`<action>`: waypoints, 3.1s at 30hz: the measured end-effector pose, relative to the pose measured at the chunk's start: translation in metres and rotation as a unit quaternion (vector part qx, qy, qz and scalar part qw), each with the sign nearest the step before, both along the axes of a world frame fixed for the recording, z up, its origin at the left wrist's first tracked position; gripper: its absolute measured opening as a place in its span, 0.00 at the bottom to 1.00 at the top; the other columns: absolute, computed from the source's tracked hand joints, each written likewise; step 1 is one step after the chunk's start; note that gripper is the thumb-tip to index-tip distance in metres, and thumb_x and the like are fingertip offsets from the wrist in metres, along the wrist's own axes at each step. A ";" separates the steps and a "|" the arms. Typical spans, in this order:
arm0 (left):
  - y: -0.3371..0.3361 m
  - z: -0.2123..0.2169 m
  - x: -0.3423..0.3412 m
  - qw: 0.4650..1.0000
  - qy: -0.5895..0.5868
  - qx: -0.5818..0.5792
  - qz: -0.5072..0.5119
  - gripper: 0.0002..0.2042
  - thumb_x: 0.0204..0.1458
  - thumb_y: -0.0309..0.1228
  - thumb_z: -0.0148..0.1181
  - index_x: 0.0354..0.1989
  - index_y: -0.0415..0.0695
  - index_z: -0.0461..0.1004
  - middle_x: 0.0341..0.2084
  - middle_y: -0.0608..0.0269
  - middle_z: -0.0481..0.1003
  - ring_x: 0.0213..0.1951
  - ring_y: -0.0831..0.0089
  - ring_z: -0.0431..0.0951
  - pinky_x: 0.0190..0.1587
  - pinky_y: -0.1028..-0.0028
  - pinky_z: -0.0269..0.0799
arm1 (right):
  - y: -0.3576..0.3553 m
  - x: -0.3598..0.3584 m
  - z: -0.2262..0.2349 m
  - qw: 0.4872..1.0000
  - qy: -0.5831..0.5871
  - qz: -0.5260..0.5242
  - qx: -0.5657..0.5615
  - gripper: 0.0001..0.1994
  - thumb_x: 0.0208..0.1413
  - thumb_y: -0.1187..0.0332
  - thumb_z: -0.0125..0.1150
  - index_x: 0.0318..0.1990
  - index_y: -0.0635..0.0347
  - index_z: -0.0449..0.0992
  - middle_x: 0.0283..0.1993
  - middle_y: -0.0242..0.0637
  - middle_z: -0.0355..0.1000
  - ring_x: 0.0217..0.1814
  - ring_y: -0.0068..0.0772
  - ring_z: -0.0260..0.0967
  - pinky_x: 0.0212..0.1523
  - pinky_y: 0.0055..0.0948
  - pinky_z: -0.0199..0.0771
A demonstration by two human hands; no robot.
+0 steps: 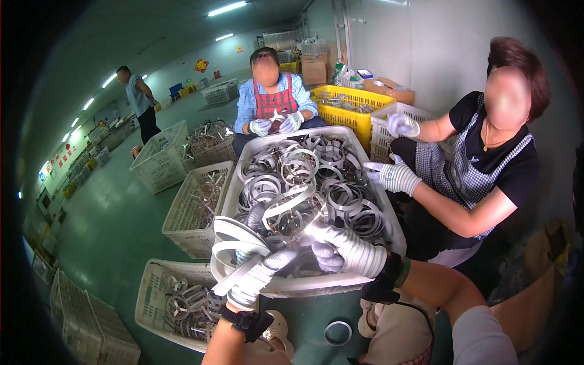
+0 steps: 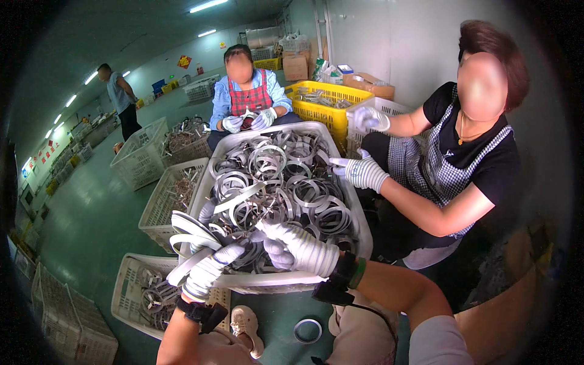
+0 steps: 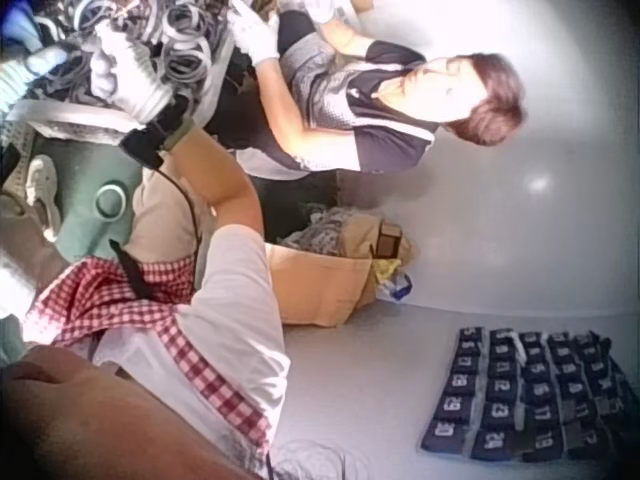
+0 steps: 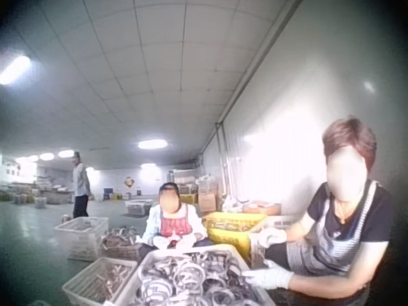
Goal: Sorting and inspecting circular metal rings from a large central bin into smaller plastic containers.
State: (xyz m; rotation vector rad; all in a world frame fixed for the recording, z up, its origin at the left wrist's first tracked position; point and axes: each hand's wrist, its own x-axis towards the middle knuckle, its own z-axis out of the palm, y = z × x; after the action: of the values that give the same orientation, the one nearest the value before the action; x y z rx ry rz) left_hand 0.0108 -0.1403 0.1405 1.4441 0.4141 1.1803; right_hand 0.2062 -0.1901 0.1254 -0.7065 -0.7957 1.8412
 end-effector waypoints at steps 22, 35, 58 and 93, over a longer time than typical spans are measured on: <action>-0.011 0.013 -0.010 0.990 0.091 0.055 0.090 0.42 0.42 0.26 0.71 0.66 0.41 0.53 0.52 0.62 0.65 0.48 0.75 0.67 0.49 0.76 0.67 | -0.013 0.000 0.000 0.987 -0.129 -0.096 0.016 0.16 0.62 0.57 0.52 0.45 0.62 0.73 0.20 0.20 0.59 0.17 0.13 0.53 0.17 0.17 0.51; -0.013 0.013 -0.027 0.916 0.292 0.246 0.119 0.42 0.40 0.34 0.74 0.62 0.34 0.56 0.34 0.70 0.72 0.36 0.83 0.71 0.36 0.84 0.70 | -0.036 -0.009 0.009 0.999 -0.048 0.012 0.007 0.21 0.62 0.48 0.50 0.42 0.60 0.72 0.17 0.19 0.53 0.14 0.11 0.45 0.15 0.15 0.43; -0.030 -0.017 -0.031 0.973 0.182 -0.021 0.142 0.23 0.45 0.23 0.68 0.51 0.41 0.68 0.38 0.66 0.73 0.39 0.77 0.72 0.42 0.76 0.72 | -0.055 -0.017 -0.001 0.998 -0.008 -0.068 0.014 0.18 0.60 0.54 0.55 0.47 0.61 0.71 0.23 0.22 0.60 0.18 0.13 0.52 0.18 0.17 0.52; -0.049 -0.016 -0.010 0.811 0.378 0.447 0.017 0.22 0.56 0.45 0.55 0.51 0.41 0.69 0.46 0.55 0.74 0.50 0.57 0.71 0.54 0.61 0.65 | -0.066 -0.014 0.016 0.927 -0.287 -0.146 0.195 0.17 0.56 0.66 0.56 0.52 0.60 0.68 0.43 0.30 0.68 0.46 0.20 0.66 0.42 0.25 0.72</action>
State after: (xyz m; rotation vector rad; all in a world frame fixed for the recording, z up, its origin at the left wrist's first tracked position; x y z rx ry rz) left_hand 0.0010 -0.1895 0.1250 2.7694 0.4290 0.7756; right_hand 0.1918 -0.2558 0.1411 -1.0503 -1.3105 1.1573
